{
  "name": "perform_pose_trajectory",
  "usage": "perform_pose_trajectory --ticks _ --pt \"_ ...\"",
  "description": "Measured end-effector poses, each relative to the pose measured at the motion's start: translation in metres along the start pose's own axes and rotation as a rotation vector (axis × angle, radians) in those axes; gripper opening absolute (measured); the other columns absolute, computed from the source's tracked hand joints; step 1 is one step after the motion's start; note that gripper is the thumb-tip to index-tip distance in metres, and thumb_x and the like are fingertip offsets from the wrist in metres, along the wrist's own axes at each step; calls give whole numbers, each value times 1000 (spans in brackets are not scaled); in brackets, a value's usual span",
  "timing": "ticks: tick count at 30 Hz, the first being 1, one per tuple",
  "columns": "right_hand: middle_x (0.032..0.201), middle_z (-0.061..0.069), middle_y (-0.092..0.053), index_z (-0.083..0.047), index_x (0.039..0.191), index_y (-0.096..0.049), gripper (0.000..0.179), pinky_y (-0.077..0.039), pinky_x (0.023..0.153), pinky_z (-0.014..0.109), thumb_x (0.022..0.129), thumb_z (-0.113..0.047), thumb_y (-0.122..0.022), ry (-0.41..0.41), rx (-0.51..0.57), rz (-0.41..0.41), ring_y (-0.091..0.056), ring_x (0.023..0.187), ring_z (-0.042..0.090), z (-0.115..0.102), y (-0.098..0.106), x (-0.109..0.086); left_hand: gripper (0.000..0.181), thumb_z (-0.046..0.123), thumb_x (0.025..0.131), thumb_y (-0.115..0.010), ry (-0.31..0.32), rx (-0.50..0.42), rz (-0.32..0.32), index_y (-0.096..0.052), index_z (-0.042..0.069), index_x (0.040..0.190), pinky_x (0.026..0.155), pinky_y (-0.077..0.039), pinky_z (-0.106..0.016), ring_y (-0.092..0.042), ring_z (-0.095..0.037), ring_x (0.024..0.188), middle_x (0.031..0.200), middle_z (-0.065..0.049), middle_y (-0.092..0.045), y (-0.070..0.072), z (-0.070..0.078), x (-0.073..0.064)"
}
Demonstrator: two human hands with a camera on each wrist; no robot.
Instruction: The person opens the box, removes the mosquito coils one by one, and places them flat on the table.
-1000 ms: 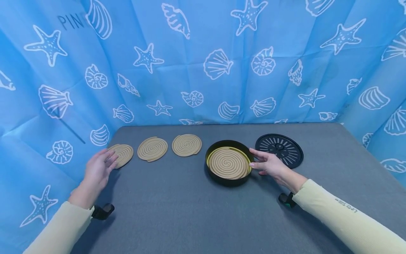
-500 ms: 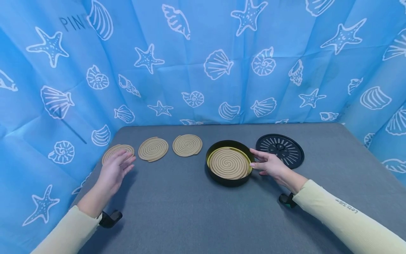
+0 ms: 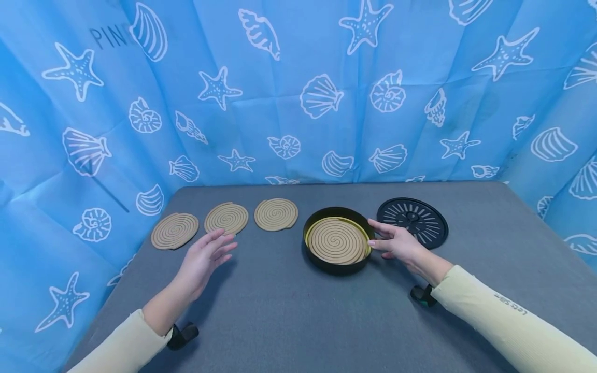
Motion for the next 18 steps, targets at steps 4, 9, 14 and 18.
perform_pose_trajectory --ticks 4,9,14,18 --pt "159 20 -17 -10 155 -22 69 -41 101 54 98 -18 -60 -5 4 4 -26 140 43 0 0 0 53 23 107 -38 -17 1 -33 -22 0 151 110 -35 -46 -44 -32 133 148 -24 -39 -16 0 0" --pt "158 21 -16 -10 155 -22 69 -42 101 54 98 -18 -59 -5 7 3 -28 139 42 0 -1 0 48 21 106 -41 -39 4 -66 -30 1 148 108 -38 -45 -47 -32 130 145 -24 -43 -35 0 1" --pt "159 20 -17 -9 155 -22 69 -42 101 53 98 -18 -59 -4 1 2 -27 139 43 0 -1 0 47 21 105 -42 -59 5 -94 -34 0 146 107 -39 -46 -50 -33 127 141 -24 -47 -50 -1 3" --pt "159 20 -17 -10 155 -22 68 -43 100 52 98 -18 -59 -7 -1 6 -27 139 42 0 -1 0 47 21 105 -44 -74 6 -116 -36 0 145 105 -40 -48 -51 -32 126 140 -23 -49 -60 -2 6"
Point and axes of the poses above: each hand's wrist, its own x-axis towards the middle knuckle, its own y-axis out of the back of the hand, z = x × y, the point moved 2 cm from there along x, towards the middle knuckle
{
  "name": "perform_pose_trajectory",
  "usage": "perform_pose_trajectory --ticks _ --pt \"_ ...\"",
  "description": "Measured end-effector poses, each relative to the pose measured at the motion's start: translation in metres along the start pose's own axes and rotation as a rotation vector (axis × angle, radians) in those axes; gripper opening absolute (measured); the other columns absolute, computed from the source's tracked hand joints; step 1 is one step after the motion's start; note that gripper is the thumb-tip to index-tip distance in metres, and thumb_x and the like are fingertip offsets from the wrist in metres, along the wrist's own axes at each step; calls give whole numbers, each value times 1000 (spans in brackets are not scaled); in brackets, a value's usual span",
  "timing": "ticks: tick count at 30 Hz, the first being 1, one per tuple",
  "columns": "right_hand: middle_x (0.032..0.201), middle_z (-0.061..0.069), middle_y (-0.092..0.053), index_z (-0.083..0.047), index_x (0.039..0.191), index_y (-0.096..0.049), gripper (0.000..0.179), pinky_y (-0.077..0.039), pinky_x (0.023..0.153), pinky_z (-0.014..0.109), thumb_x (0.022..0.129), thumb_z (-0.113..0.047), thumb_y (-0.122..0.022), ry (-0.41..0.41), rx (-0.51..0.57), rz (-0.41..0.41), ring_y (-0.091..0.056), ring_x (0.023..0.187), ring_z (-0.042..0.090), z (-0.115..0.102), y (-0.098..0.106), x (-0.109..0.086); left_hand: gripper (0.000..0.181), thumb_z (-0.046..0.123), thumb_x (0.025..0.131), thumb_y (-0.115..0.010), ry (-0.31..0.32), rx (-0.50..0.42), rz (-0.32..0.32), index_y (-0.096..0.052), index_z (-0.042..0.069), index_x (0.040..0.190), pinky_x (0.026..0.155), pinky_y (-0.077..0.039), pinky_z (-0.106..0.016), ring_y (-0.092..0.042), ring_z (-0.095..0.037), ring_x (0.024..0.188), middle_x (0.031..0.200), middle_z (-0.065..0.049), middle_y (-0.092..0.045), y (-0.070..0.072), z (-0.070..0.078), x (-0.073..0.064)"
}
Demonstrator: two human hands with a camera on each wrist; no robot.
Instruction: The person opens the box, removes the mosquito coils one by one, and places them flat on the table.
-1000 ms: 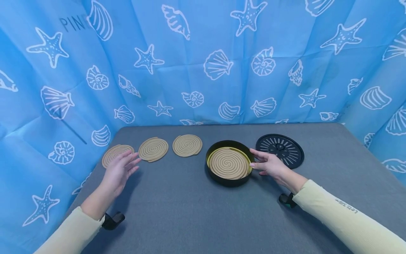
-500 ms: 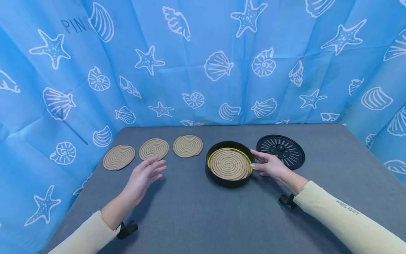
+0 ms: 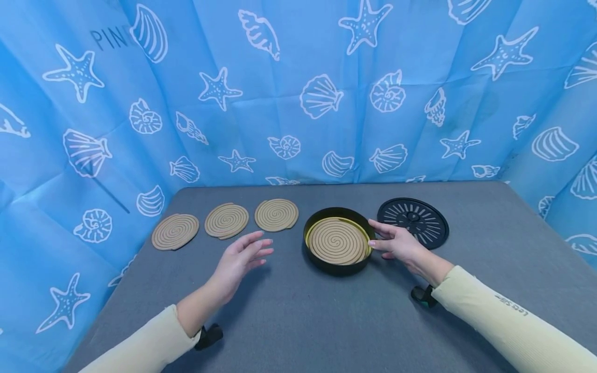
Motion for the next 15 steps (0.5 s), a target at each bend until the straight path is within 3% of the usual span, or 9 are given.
perform_pose_trajectory --ticks 8,15 --pt "159 20 -17 -10 155 -22 69 -43 100 51 98 -19 -59 6 -1 -4 -26 140 42 0 1 -1 46 14 103 -48 -36 -7 -43 -38 -2 144 103 -42 -48 -54 -31 122 135 -22 -53 -19 0 10" --pt "158 21 -18 -10 155 -22 68 -44 99 51 98 -19 -59 8 4 -10 -29 138 43 0 1 0 47 3 99 -52 -60 32 -114 -39 -2 144 102 -45 -42 -53 -32 124 135 -23 -52 -42 0 22"
Point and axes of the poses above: each hand's wrist, its own x-axis towards the middle knuckle, its own y-axis out of the back of the hand, z = x × y, the point moved 2 cm from there along x, towards the middle knuckle
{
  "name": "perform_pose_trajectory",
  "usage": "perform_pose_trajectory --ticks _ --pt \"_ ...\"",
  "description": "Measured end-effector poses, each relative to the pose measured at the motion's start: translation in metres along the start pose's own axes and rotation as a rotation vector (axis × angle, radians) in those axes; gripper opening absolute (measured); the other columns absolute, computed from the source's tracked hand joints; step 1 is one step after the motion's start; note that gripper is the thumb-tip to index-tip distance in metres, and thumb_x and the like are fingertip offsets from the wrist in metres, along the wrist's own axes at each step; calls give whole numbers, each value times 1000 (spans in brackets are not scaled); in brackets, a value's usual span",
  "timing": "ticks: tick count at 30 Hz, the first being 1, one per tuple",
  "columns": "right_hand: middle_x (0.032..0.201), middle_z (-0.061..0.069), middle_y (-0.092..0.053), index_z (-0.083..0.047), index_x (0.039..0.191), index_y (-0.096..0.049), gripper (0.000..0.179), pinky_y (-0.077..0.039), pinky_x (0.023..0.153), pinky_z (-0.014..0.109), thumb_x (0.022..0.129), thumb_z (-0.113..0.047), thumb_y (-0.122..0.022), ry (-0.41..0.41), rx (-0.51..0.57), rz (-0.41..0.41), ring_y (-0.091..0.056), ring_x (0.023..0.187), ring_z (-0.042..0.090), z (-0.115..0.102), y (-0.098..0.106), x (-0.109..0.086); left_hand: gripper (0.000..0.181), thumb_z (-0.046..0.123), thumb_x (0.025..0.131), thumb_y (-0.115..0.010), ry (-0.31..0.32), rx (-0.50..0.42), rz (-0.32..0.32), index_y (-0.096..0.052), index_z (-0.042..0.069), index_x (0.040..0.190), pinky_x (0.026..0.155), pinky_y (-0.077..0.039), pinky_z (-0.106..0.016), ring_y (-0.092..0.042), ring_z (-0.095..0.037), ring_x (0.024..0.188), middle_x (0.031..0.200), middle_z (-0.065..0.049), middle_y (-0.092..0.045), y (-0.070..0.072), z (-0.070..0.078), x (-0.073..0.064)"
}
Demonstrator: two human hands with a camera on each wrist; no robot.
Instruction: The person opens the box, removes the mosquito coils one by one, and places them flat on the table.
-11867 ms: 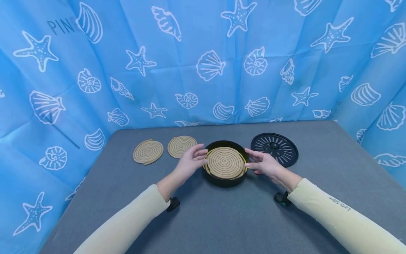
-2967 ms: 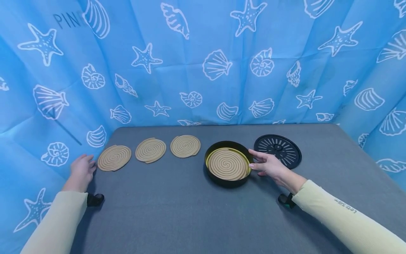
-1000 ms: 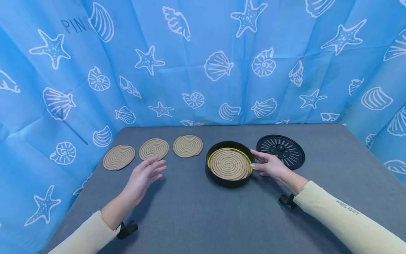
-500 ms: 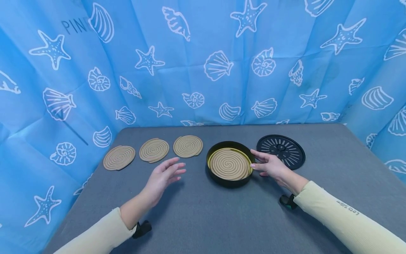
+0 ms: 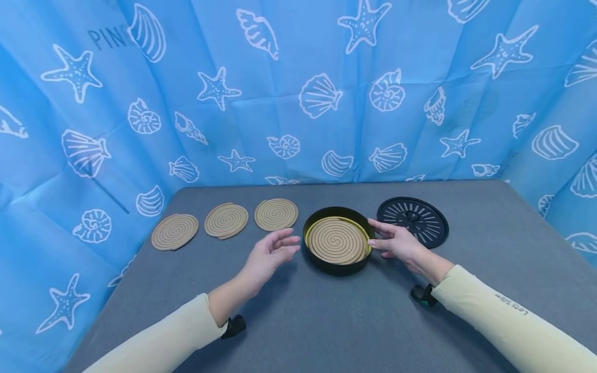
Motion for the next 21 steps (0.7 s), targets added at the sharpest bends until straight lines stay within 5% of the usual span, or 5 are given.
perform_pose_trajectory --ticks 9,21 --pt "158 21 -18 -12 155 -22 69 -45 99 49 98 -19 -60 -8 4 -2 -35 136 41 1 1 0 52 -3 96 -54 -45 82 1 -38 -2 145 104 -43 -45 -47 -33 129 138 -23 -50 -21 9 24" --pt "159 20 -17 -11 155 -22 68 -45 98 48 98 -19 -59 0 5 -6 -31 137 42 0 2 -2 52 -5 94 -57 -76 211 7 -41 1 144 104 -43 -41 -45 -29 131 139 -16 -52 -43 -1 80"
Point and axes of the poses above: each hand's wrist, its own x-axis towards the middle knuckle, its own y-axis out of the back of the hand, z = x × y, the point moved 2 cm from there along x, towards the middle knuckle
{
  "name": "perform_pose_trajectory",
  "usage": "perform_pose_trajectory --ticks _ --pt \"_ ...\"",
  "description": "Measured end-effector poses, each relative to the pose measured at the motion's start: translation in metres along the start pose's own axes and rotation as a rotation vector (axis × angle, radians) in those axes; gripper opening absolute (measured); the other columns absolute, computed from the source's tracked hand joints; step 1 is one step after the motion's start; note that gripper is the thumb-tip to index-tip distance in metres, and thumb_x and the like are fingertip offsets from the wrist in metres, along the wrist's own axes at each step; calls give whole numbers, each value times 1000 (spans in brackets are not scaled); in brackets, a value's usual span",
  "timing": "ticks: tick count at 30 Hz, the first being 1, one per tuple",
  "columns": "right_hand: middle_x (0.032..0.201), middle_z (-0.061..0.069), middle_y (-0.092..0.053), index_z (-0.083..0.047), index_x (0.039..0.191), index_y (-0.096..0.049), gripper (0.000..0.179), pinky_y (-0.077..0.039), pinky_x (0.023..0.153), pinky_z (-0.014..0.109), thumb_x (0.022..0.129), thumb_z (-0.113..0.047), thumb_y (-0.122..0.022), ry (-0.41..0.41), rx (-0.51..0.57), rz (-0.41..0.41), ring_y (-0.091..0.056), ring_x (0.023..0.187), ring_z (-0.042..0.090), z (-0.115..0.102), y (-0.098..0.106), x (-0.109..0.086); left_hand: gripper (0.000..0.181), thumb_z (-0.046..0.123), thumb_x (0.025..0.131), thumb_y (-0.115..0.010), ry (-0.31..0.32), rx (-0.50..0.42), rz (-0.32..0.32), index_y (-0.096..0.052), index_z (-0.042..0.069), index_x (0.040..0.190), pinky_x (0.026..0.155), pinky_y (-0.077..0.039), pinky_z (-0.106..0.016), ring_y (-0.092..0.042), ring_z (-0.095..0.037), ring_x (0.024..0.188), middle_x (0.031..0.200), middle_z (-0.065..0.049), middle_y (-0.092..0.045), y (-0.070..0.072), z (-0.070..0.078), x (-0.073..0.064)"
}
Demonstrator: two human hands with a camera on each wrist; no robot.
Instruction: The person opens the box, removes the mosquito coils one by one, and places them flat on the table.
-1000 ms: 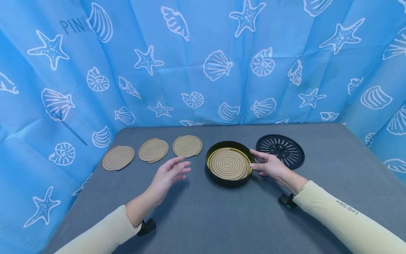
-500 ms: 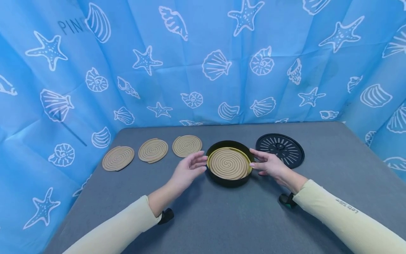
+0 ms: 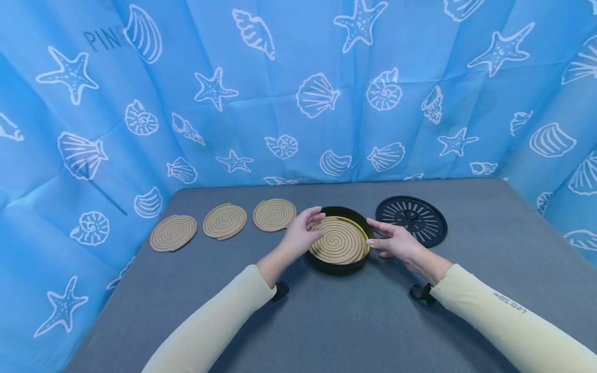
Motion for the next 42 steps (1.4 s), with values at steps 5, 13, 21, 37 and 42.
perform_pose_trajectory --ticks 5,13,21,37,42 --pt "158 21 -18 -11 155 -23 68 -45 99 49 98 -18 -59 2 3 -1 -30 138 42 0 -1 0 54 -6 93 -58 46 53 40 -42 3 144 107 -39 -42 -45 -27 132 139 -14 -53 -6 -6 13" --pt "158 22 -18 -10 155 -22 69 -46 98 48 98 -18 -59 15 9 0 -32 136 42 1 -1 -1 62 -12 90 -57 118 147 46 -37 3 147 110 -35 -42 -38 -28 137 145 -14 -46 -11 -6 21" --pt "158 22 -18 -10 155 -22 68 -47 97 47 98 -18 -58 4 3 3 -31 137 42 2 1 0 66 -15 89 -56 245 -10 62 -33 3 149 108 -37 -43 -34 -31 138 149 -16 -40 -13 -4 25" --pt "158 22 -18 -9 155 -23 68 -48 94 44 98 -18 -59 13 -4 -12 -33 136 41 1 3 2 61 -15 90 -53 165 -16 92 -36 1 147 101 -45 -40 -45 -30 130 140 -15 -49 -19 -6 25" --pt "158 23 -17 -10 155 -22 68 -48 95 45 98 -18 -59 13 -4 -17 -31 137 42 0 3 4 57 -14 92 -52 112 -42 112 -39 0 145 103 -44 -40 -47 -28 128 136 -15 -53 -19 -8 25"
Point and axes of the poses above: each hand's wrist, its own x-axis towards the middle knuckle, its own y-axis out of the back of the hand, z = x × y, the point moved 2 cm from there along x, towards the middle knuckle
